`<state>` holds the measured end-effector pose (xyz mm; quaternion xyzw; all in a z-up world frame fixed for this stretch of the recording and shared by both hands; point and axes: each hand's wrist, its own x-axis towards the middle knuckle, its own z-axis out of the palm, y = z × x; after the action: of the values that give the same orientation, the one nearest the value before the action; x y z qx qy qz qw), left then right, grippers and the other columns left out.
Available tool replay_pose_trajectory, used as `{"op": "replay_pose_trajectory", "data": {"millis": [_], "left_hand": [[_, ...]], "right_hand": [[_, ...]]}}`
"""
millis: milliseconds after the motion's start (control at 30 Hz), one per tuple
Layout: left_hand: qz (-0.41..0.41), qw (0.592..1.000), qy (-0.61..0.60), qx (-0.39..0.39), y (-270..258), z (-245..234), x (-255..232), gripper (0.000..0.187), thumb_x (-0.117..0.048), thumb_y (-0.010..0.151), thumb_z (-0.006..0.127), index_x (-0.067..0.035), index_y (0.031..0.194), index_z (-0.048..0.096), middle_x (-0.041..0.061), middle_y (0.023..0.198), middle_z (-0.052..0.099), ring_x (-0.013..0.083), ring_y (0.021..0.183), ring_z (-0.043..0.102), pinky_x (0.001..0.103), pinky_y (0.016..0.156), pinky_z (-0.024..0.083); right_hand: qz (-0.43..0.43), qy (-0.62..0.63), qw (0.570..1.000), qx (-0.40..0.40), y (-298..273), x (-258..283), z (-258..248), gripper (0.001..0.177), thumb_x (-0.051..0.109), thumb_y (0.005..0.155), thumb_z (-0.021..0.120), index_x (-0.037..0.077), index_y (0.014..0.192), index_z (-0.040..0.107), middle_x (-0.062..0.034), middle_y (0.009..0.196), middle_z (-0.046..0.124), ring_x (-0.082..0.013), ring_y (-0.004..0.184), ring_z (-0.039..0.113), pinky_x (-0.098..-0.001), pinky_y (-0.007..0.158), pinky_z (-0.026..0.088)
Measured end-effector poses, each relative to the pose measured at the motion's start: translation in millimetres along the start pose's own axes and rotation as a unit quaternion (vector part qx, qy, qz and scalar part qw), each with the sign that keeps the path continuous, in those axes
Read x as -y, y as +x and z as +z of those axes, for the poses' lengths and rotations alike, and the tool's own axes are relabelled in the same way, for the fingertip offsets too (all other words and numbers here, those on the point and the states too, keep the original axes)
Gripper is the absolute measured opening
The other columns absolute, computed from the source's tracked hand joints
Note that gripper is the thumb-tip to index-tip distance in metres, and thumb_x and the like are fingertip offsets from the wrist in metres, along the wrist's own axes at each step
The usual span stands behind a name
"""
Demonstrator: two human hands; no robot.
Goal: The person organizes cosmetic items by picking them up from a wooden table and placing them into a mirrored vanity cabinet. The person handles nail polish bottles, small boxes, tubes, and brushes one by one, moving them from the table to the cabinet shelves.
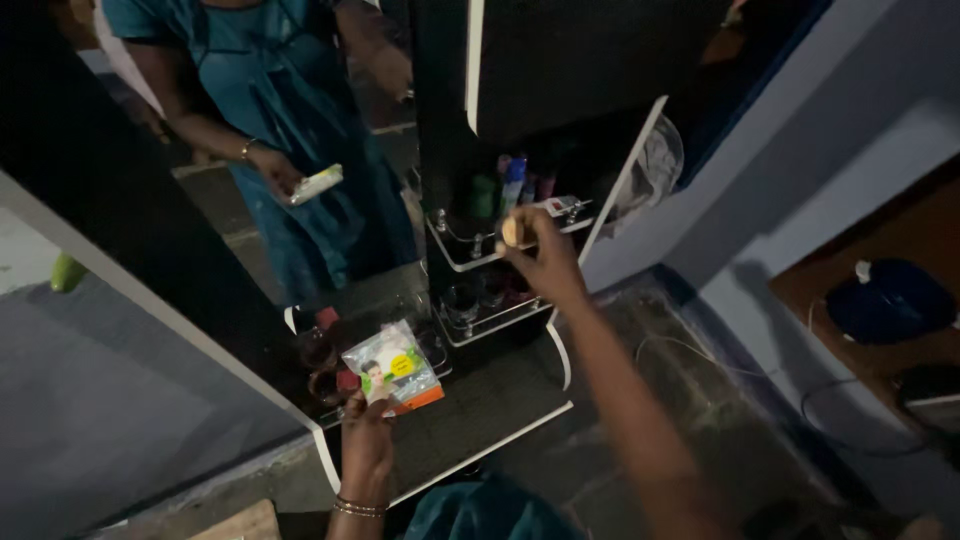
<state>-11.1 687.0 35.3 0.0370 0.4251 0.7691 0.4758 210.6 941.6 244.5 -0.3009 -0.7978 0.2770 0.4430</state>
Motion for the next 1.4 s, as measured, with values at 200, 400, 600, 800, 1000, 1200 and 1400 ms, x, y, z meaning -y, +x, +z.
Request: {"op": "replay_pose_trajectory", "data": {"millis": [200,400,600,800,1000,1200,1400], "left_hand": [[-0.012,0.998,0.034,-0.045,-3,15,-4,0.024,0.007,0.093,0.058,-0.005,0.115,0.059,0.009,0.112,0.067,0.0214,0.1,0.064,0.037,0.085,0.052],[0.008,0.996,0.039,-0.074,1,22,-13,0.028,0.008,0.09,0.057,-0.005,0.115,0.061,0.007,0.112,0.067,0.0193,0.101,0.065,0.036,0.087,0.052],[0.001,0.998,0.019,-0.06,1,27,-13,0.033,0.008,0.088,0.057,-0.005,0.118,0.061,0.01,0.11,0.067,0.0232,0.096,0.065,0.041,0.084,0.055],[-0.006,0.998,0.041,-0.057,4,37,-11,0.033,0.007,0.089,0.057,-0.002,0.121,0.058,0.01,0.115,0.066,0.0219,0.099,0.066,0.038,0.085,0.056],[0.038,0.995,0.09,-0.013,16,40,6,0.034,0.009,0.091,0.057,-0.002,0.123,0.059,0.01,0.117,0.066,0.0184,0.102,0.064,0.034,0.088,0.054],[-0.018,0.992,0.122,0.009,9,56,21,0.028,0.007,0.093,0.057,-0.004,0.118,0.061,0.009,0.114,0.069,0.0184,0.1,0.067,0.035,0.086,0.056],[-0.005,0.979,0.191,0.075,-2,58,46,0.036,0.012,0.088,0.057,-0.006,0.119,0.064,0.006,0.117,0.069,0.017,0.106,0.064,0.033,0.089,0.053]], "right_hand": [[0.008,-0.386,0.918,0.093,96,-4,13,0.067,0.014,0.078,0.08,0.013,0.141,0.056,-0.0148,0.147,0.049,-0.0432,0.139,0.039,-0.0615,0.113,0.035],[0.179,-0.29,0.937,0.078,127,-34,38,0.069,0.042,0.091,0.066,0.015,0.15,0.042,-0.0233,0.161,0.018,-0.0506,0.143,0.015,-0.0724,0.107,0.018],[0.139,-0.431,0.873,0.181,132,-35,38,0.084,0.063,0.087,0.069,0.012,0.149,0.048,-0.0221,0.163,0.024,-0.0448,0.151,0.017,-0.0671,0.12,0.017],[-0.068,-0.429,0.901,0.025,99,-31,27,0.066,0.039,0.083,0.082,0.005,0.136,0.061,-0.0196,0.145,0.049,-0.0463,0.141,0.036,-0.0657,0.115,0.03],[0.027,-0.09,0.995,-0.036,-14,-15,32,0.025,0.022,0.094,0.076,0.008,0.112,0.068,-0.0111,0.108,0.067,-0.0297,0.097,0.063,-0.0415,0.085,0.052],[0.211,0.152,0.951,0.168,-113,-42,80,0.061,0.029,0.085,0.08,0.007,0.135,0.054,-0.0064,0.116,0.072,-0.0175,0.101,0.071,-0.0332,0.084,0.06],[0.348,0.307,0.869,0.172,-168,-78,97,0.065,0.018,0.078,0.086,0.005,0.134,0.056,-0.0079,0.119,0.071,-0.0165,0.108,0.069,-0.0348,0.092,0.058]]}}
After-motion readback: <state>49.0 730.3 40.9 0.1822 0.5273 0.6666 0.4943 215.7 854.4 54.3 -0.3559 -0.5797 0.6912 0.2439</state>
